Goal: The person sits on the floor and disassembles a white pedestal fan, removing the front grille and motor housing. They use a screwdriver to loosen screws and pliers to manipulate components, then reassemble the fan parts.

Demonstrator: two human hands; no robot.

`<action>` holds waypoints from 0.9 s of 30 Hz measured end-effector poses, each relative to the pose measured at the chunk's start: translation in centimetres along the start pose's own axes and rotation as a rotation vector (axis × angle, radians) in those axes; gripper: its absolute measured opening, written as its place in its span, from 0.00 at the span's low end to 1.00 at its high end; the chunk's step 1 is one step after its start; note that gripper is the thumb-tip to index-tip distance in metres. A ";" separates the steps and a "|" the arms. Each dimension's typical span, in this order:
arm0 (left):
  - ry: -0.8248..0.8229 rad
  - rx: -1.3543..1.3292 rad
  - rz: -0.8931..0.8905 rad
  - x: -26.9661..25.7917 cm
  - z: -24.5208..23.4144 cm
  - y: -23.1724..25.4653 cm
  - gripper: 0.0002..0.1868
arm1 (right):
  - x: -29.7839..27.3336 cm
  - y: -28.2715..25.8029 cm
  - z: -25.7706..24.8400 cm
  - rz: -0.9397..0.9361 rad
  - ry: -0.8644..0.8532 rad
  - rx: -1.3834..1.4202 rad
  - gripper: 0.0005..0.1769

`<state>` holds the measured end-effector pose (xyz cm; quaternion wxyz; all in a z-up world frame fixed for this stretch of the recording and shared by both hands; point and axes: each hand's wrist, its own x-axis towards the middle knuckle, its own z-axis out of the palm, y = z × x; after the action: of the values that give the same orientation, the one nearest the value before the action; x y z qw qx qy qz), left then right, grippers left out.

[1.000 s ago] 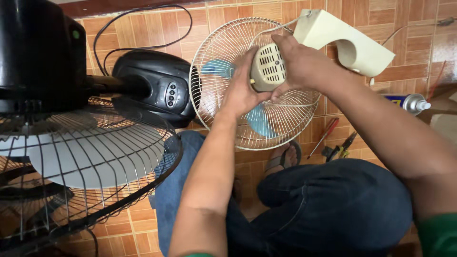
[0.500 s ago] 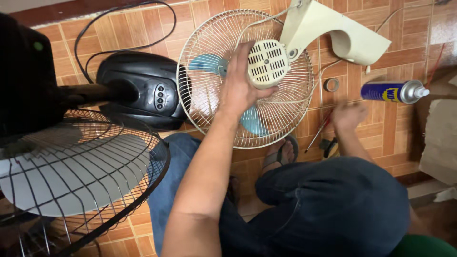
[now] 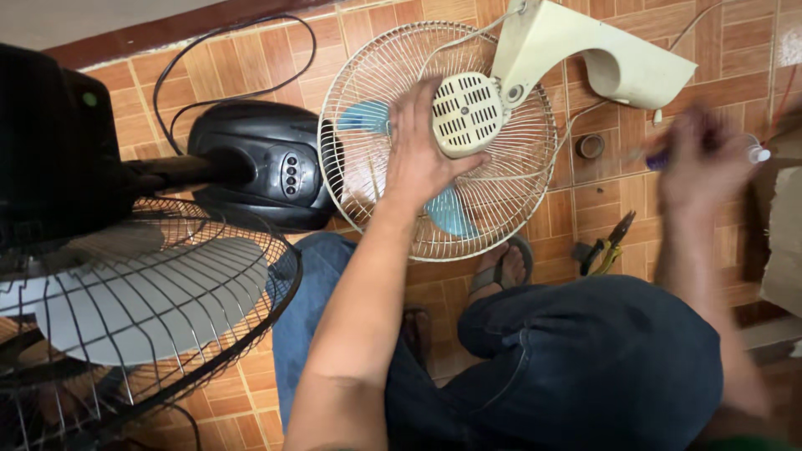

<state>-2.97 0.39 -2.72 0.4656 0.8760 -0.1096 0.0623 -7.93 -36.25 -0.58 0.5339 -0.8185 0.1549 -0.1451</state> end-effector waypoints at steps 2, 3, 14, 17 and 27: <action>0.028 -0.055 0.064 0.4 -0.7 0.3 0.72 | 1.4 -7.1 1.9 -0.291 -0.052 -0.038 0.11; 0.040 -0.082 0.098 0.6 -1.0 0.4 0.73 | 2.0 -9.7 3.4 -0.449 -0.144 -0.053 0.12; -0.075 -0.116 0.104 1.2 -0.5 0.8 0.27 | 3.2 -20.5 13.4 -0.995 -0.455 -0.109 0.07; -0.078 -0.153 0.094 1.3 -0.7 0.9 0.25 | 3.5 -20.4 13.5 -1.008 -0.451 -0.110 0.04; -0.080 -0.183 0.085 1.3 -0.7 0.8 0.26 | 3.6 -19.6 13.9 -1.060 -0.415 -0.135 0.02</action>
<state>-1.88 0.34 -1.47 0.5357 0.8263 -0.1702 0.0368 2.88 -18.67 12.29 0.3542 -0.8279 -0.3756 -0.2191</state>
